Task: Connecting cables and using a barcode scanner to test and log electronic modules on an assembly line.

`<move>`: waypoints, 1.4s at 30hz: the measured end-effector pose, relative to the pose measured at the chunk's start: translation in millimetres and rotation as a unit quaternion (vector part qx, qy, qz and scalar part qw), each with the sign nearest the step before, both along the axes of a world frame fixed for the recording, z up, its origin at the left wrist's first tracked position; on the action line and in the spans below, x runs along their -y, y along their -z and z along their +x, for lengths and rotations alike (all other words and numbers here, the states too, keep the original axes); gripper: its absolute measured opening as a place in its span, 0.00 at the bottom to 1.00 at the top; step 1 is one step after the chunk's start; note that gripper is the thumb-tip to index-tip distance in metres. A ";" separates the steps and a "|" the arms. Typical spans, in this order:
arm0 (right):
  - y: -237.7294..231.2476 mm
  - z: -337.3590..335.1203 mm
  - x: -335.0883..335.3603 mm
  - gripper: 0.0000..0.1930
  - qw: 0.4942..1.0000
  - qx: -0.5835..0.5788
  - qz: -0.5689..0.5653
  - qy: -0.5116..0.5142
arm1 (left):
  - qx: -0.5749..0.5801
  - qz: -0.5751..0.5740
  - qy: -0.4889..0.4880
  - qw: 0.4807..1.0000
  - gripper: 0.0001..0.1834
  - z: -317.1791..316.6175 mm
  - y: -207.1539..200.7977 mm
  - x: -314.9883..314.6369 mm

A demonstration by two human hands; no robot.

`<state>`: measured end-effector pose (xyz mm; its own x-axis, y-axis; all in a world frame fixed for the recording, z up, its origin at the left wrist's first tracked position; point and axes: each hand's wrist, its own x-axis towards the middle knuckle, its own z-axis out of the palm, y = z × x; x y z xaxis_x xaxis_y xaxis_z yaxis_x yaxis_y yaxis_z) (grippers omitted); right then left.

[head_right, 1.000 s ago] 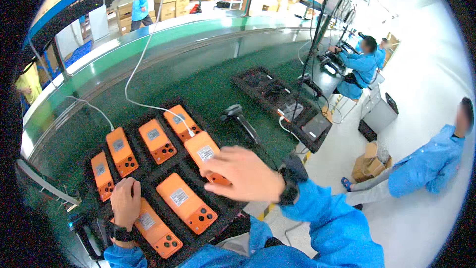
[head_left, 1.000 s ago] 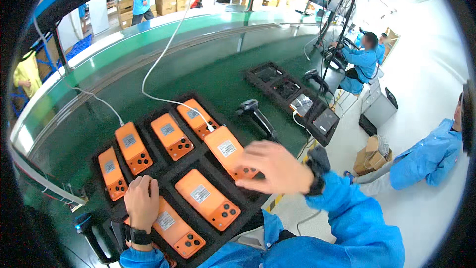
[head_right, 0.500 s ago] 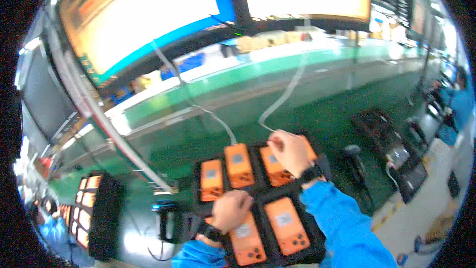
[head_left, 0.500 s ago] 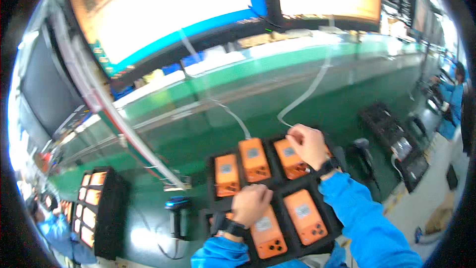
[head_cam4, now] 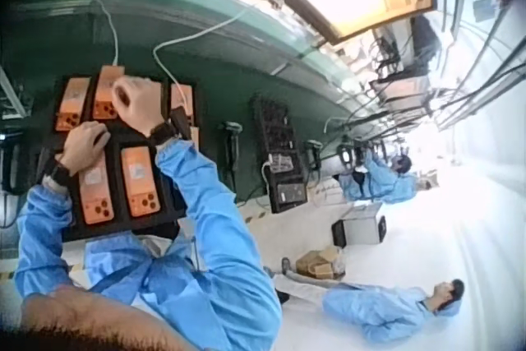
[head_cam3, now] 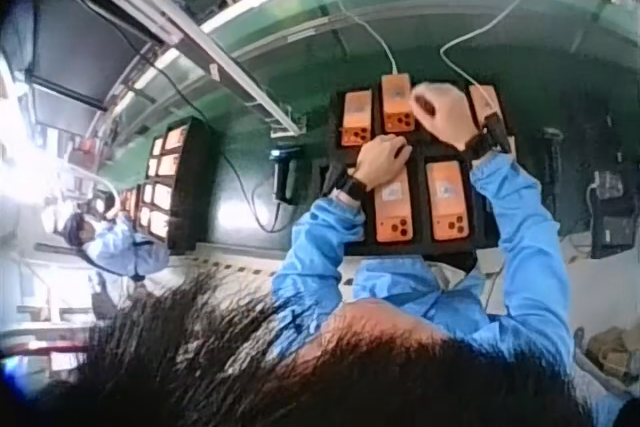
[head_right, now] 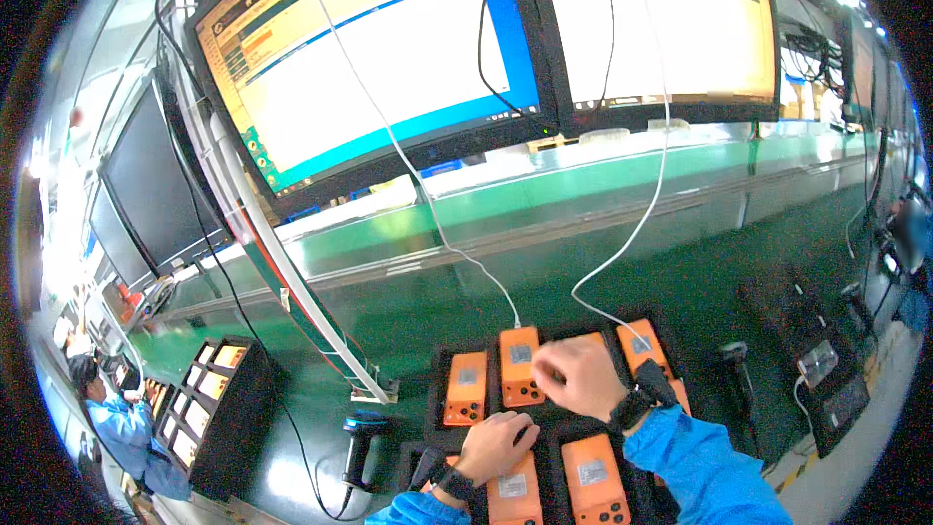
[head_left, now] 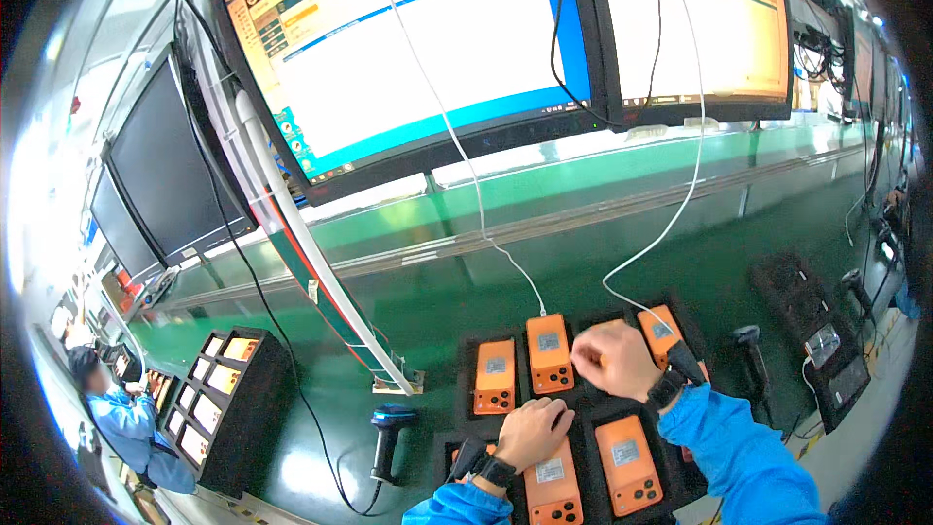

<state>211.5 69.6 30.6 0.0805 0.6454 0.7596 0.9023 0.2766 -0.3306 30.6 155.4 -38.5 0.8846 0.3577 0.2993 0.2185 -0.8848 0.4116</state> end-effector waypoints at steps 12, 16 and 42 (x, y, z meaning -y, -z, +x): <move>58.6 0.8 25.7 0.15 0.967 -0.040 -0.248 -0.036 | 0.043 0.101 -0.016 0.994 0.14 2.4 0.9 0.6; 58.3 2.4 27.1 0.16 0.953 -0.051 -0.296 -0.045 | -0.035 0.057 -0.012 0.998 0.15 -1.3 4.4 0.9; 71.1 4.8 34.6 0.17 0.957 0.000 -0.284 -0.065 | -0.030 -0.009 0.000 1.000 0.16 -1.7 1.2 5.9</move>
<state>216.3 34.9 -40.5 -0.0291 0.9587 0.2830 0.8725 0.1625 -0.4608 29.0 149.4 -39.8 0.9005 0.3630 0.2393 0.2437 -0.8772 0.4136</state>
